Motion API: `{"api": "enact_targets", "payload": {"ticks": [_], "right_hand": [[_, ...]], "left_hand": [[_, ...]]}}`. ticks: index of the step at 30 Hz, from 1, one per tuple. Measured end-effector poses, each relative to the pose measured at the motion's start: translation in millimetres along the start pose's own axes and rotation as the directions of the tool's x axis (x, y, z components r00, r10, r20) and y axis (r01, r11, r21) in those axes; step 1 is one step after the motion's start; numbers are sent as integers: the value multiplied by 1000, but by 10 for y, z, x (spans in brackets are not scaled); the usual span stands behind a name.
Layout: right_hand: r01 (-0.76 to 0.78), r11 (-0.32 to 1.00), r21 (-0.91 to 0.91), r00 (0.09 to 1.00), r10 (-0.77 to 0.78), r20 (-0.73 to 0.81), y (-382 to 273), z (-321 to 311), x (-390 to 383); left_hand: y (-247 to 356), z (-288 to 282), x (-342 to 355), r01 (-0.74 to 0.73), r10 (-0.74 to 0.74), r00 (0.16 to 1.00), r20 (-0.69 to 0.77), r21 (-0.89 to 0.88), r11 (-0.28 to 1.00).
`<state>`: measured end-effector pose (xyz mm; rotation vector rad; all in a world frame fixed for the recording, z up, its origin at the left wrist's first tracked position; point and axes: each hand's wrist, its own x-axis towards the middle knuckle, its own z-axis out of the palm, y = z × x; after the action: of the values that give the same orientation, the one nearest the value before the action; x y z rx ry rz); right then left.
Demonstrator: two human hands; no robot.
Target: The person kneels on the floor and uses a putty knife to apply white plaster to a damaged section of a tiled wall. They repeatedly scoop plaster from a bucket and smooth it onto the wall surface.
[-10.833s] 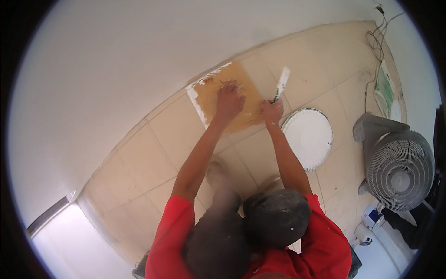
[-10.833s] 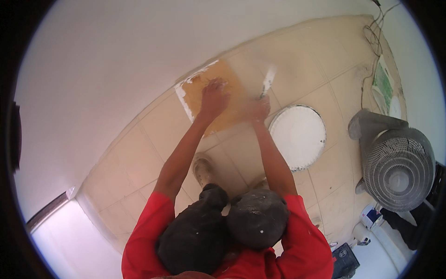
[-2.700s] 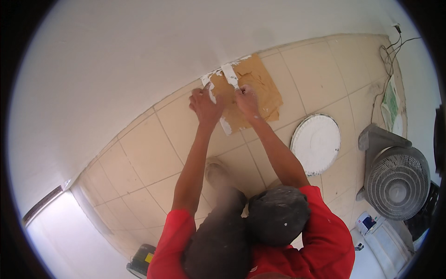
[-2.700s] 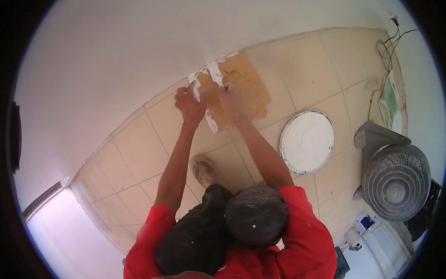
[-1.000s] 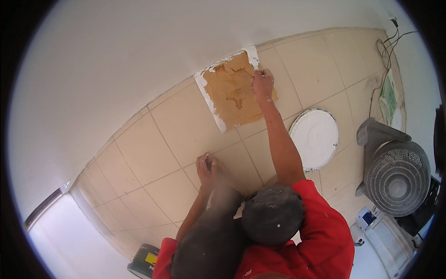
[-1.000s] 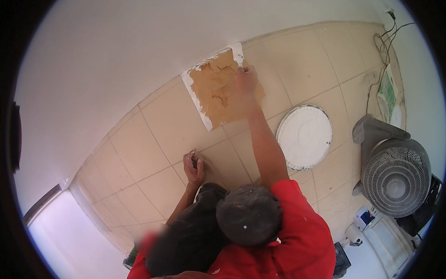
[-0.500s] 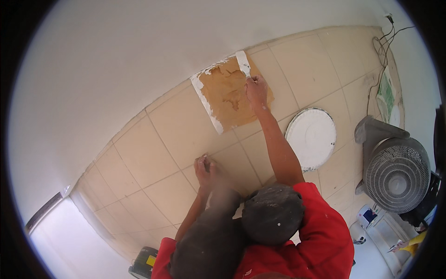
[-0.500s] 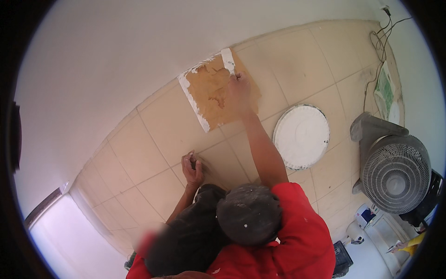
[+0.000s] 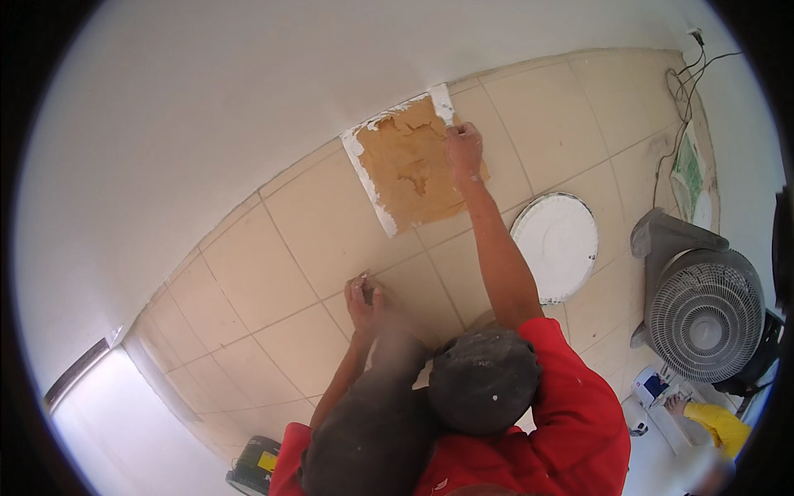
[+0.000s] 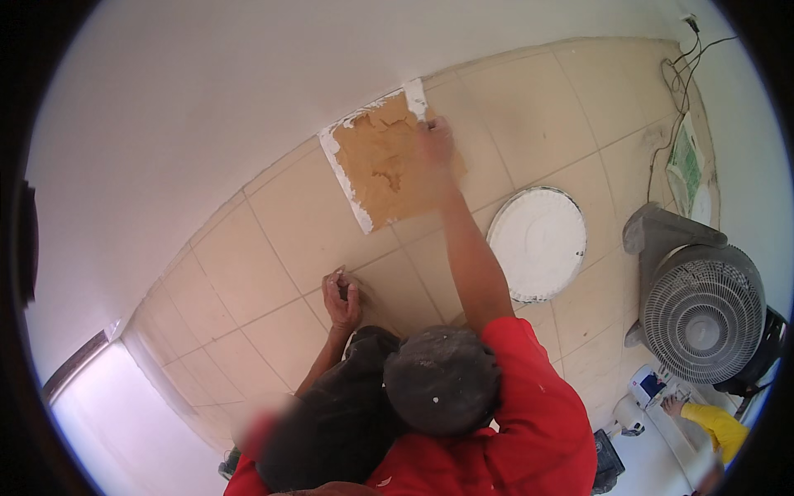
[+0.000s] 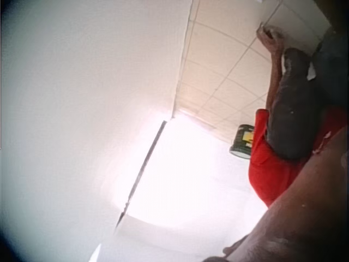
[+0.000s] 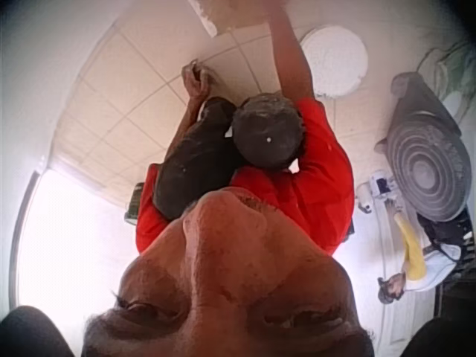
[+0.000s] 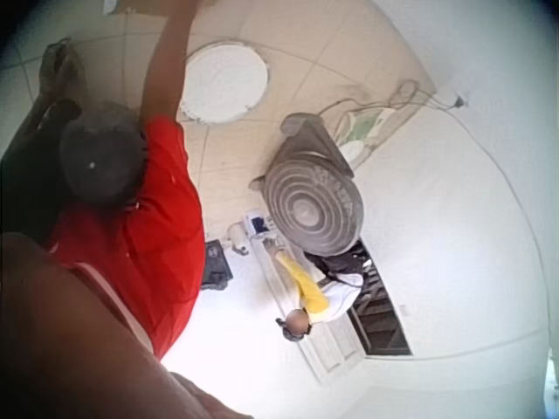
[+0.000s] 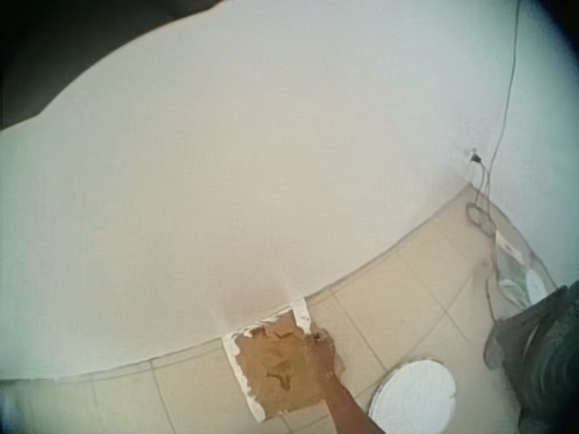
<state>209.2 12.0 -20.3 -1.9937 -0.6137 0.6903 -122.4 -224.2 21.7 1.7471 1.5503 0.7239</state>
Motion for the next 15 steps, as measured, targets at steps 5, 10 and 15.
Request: {"api": "enact_targets", "payload": {"ticks": [5,10,15], "right_hand": [[271,957,-100,960,-261,105,-44,449,-518],[77,997,-29,960,-66,273,-295,478,-839],[-26,992,121,994,13,108,-117,240,-436]], "left_hand": [[14,18,45,-33,33,999,21,17,999],[47,-30,-20,50,-50,999,3,-18,999],[-61,0,-46,19,-20,1000,-11,-23,1000]]}}
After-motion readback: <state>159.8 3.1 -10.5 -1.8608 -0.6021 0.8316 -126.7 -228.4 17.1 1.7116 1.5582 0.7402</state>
